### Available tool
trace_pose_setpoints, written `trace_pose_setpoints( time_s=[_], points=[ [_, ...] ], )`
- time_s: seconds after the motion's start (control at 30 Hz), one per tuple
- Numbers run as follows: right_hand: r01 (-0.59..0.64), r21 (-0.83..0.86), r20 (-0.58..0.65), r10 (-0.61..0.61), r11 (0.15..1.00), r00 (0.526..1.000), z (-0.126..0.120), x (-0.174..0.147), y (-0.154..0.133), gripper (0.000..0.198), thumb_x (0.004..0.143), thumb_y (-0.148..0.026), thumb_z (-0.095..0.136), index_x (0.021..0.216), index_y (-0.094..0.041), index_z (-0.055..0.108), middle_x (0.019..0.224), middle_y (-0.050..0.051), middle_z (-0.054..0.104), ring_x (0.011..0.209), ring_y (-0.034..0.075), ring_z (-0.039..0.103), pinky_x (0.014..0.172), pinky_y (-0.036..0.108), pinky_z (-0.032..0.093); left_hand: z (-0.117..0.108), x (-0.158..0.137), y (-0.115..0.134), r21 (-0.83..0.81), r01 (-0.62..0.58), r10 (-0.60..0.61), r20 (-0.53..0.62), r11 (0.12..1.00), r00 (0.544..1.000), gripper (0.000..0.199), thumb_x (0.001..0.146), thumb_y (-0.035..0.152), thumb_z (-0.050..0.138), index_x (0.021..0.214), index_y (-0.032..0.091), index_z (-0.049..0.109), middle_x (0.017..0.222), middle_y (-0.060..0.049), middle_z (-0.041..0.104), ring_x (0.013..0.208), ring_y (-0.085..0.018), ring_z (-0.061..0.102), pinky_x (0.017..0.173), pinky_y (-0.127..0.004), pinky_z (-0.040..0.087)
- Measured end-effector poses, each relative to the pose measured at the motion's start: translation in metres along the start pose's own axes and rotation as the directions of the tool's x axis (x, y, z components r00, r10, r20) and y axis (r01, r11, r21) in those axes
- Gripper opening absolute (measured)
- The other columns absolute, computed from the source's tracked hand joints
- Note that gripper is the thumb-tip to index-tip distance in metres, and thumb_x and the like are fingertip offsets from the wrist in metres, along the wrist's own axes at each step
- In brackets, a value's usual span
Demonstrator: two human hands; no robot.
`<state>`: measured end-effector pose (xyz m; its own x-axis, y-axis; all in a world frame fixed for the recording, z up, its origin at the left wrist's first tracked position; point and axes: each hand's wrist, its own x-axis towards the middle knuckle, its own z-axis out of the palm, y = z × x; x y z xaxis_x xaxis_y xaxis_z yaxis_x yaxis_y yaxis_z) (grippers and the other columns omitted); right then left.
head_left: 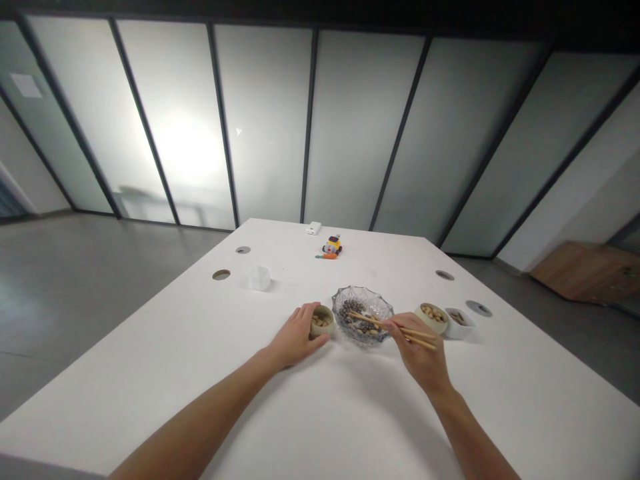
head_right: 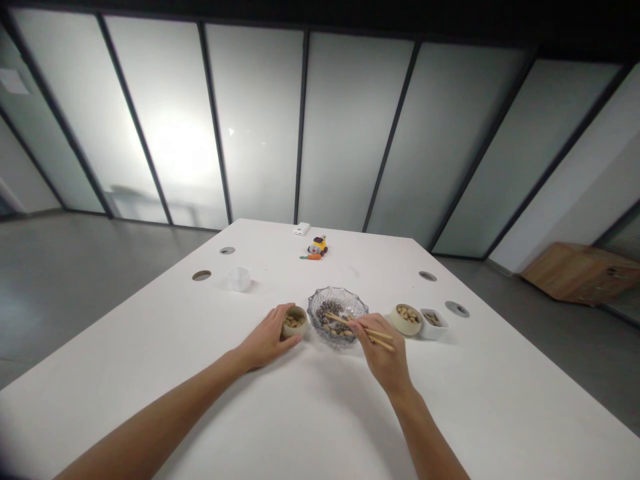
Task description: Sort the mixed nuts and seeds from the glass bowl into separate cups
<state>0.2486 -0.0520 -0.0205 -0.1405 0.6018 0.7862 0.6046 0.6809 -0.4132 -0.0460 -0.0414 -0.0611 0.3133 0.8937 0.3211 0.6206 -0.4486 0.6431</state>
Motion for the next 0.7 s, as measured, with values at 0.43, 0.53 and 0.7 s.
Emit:
trace_pose_setpoints(
  time_s=[0.43, 0.53, 0.7],
  points=[
    [-0.019, 0.01, 0.023, 0.018, 1.0, 1.0, 0.0005, 0.0018, -0.0054, 0.036, 0.106, -0.049, 0.061, 0.082, -0.025, 0.074, 0.079, 0.005, 0.076, 0.071, 0.022, 0.072, 0.068, 0.034, 0.059, -0.0002, -0.0002, -0.0002, 0.002, -0.015, 0.015, -0.014, 1.0, 1.0, 0.064, 0.091, 0.036, 0.076, 0.148, 0.026, 0.05, 0.141, -0.013, 0.063, 0.129, -0.034, 0.061, 0.112, -0.052, 0.051],
    [-0.032, 0.025, 0.036, 0.031, 0.999, 0.999, 0.0002, 0.0007, -0.0046, 0.034, 0.106, -0.047, 0.063, 0.083, -0.024, 0.075, 0.081, 0.005, 0.076, 0.074, 0.022, 0.072, 0.07, 0.033, 0.06, -0.0007, -0.0003, 0.0007, -0.002, -0.015, 0.015, -0.013, 1.0, 1.0, 0.064, 0.091, 0.036, 0.076, 0.148, 0.026, 0.05, 0.141, -0.013, 0.063, 0.129, -0.034, 0.061, 0.113, -0.052, 0.05],
    [-0.024, 0.025, 0.025, 0.023, 0.999, 0.999, 0.0002, 0.0002, -0.0029, 0.035, 0.105, -0.048, 0.063, 0.084, -0.025, 0.075, 0.08, 0.005, 0.076, 0.073, 0.022, 0.072, 0.069, 0.034, 0.06, -0.0014, -0.0001, 0.0019, -0.001, -0.008, 0.008, -0.009, 1.0, 1.0, 0.061, 0.091, 0.035, 0.076, 0.146, 0.025, 0.051, 0.14, -0.014, 0.063, 0.129, -0.035, 0.062, 0.112, -0.053, 0.051]
  ],
)
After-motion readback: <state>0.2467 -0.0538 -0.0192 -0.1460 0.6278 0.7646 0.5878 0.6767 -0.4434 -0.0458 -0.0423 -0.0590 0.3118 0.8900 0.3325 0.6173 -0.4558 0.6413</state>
